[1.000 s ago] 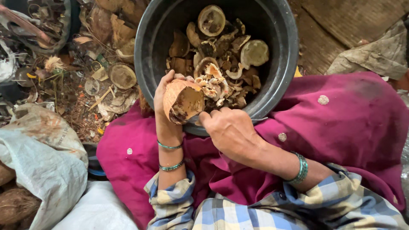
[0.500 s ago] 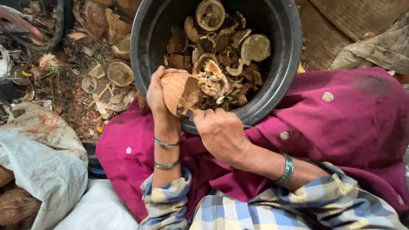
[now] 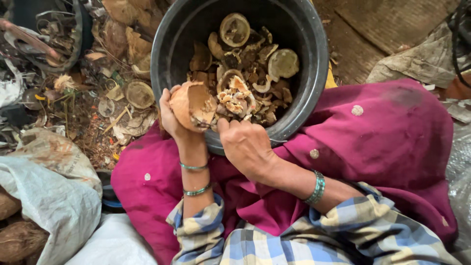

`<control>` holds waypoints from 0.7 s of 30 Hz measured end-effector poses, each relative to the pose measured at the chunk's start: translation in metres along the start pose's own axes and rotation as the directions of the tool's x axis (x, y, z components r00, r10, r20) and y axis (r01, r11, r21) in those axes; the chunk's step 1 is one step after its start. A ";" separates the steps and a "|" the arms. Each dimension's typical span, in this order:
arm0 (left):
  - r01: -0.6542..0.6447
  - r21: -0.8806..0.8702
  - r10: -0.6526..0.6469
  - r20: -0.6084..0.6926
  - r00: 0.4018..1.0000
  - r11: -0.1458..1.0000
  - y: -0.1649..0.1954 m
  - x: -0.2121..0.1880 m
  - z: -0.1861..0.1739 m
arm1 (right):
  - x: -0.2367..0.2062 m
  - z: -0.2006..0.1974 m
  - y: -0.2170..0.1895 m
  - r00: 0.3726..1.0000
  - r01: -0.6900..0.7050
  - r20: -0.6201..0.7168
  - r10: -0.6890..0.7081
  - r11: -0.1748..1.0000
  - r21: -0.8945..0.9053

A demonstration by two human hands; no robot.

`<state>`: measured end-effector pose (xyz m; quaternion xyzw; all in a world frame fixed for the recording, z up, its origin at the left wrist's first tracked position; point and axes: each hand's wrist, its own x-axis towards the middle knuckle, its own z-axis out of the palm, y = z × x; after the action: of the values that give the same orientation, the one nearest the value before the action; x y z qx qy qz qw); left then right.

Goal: The person sits on the floor holding a cracked coconut shell in one hand and a small knife in the other, scraping the dried coconut kernel out of the shell into a large basin filled with shells and kernel pieces. They then reach into a sack of coconut shells to pick up the next shell and continue extracting.

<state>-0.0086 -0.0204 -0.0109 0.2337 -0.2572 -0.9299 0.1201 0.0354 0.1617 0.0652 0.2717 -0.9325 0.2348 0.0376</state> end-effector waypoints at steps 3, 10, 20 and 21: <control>0.099 -0.073 -0.092 0.096 0.991 0.992 0.007 -0.010 0.001 | 0.000 -0.007 0.007 0.998 0.008 0.064 -0.011 0.998 0.060; 0.331 -0.083 -0.302 0.247 0.921 0.940 0.010 -0.016 0.014 | -0.004 -0.032 0.013 0.982 0.068 0.162 -0.093 0.985 0.157; 0.330 -0.023 -0.309 0.298 0.903 0.944 0.006 -0.024 0.017 | -0.009 -0.031 -0.004 0.981 0.148 0.119 -0.155 0.987 0.060; 0.320 0.009 -0.309 0.290 0.906 0.947 0.006 -0.025 0.017 | -0.010 -0.031 -0.005 0.980 0.151 0.120 -0.157 0.987 0.056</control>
<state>0.0051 -0.0095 0.0143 0.1318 -0.2126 -0.9660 -0.0656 0.0447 0.1773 0.0925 0.3579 -0.9035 0.2356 -0.0089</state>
